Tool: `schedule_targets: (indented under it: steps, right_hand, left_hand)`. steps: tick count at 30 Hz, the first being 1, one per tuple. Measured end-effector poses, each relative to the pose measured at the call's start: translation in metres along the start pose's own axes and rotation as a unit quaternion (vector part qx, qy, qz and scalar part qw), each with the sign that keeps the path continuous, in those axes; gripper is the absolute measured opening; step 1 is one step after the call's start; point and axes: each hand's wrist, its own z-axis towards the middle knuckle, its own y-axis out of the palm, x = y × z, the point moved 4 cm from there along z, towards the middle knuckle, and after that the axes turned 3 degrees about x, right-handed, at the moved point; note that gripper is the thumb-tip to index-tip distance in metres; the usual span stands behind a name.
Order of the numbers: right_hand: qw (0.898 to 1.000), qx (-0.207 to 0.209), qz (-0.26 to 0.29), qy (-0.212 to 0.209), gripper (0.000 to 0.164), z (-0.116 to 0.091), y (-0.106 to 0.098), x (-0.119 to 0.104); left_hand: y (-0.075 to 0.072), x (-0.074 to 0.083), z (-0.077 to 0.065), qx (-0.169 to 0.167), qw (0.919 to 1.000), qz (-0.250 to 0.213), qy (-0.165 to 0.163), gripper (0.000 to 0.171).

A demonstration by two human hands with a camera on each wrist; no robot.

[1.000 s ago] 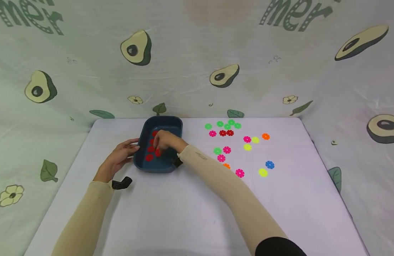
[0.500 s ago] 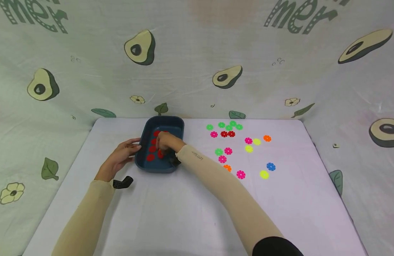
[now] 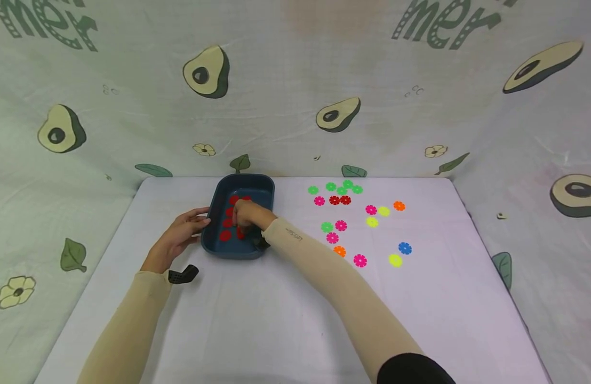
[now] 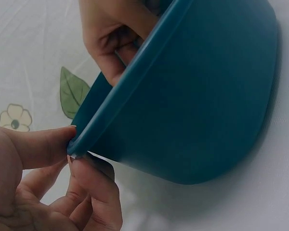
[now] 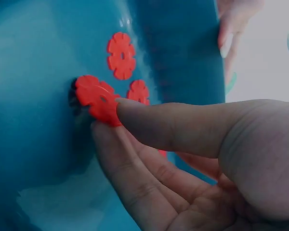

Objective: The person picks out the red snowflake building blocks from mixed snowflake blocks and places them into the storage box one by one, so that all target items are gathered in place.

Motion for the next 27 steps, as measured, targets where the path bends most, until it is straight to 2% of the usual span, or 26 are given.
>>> schedule_targets:
  steps: [5, 9, 13, 16, 18, 22, 27]
  right_hand:
    - [0.999, 0.032, 0.000, -0.016, 0.018, -0.013, -0.004, 0.002]
    - [0.997, 0.051, 0.002, -0.056, 0.021, -0.031, -0.012, 0.002]
    - [0.990, 0.080, 0.042, -0.106, 0.027, -0.053, -0.028, 0.012]
    - [0.980, 0.128, 0.091, -0.122, 0.028, -0.072, -0.044, 0.029]
    - [0.972, 0.170, 0.117, -0.113, 0.027, -0.084, -0.054, 0.043]
    - [0.952, 0.248, 0.166, -0.066, 0.027, -0.104, -0.073, 0.081]
    - [0.933, 0.304, 0.191, -0.019, 0.030, -0.122, -0.089, 0.138]
  left_hand:
    - [0.001, 0.000, -0.001, 0.002, 1.0000, 0.005, -0.001, 0.059]
    - [0.001, 0.000, -0.001, 0.005, 1.0000, 0.005, -0.002, 0.058]
    - [0.000, -0.002, -0.001, 0.002, 1.0000, 0.007, -0.004, 0.059]
    - [0.001, -0.003, 0.000, -0.004, 0.9999, 0.010, -0.002, 0.060]
    - [0.001, -0.004, 0.000, -0.004, 0.9999, 0.012, -0.002, 0.060]
    - [0.000, -0.004, 0.002, -0.005, 0.9999, 0.011, -0.005, 0.061]
    - [0.002, -0.002, 0.001, -0.010, 0.9999, 0.009, -0.005, 0.062]
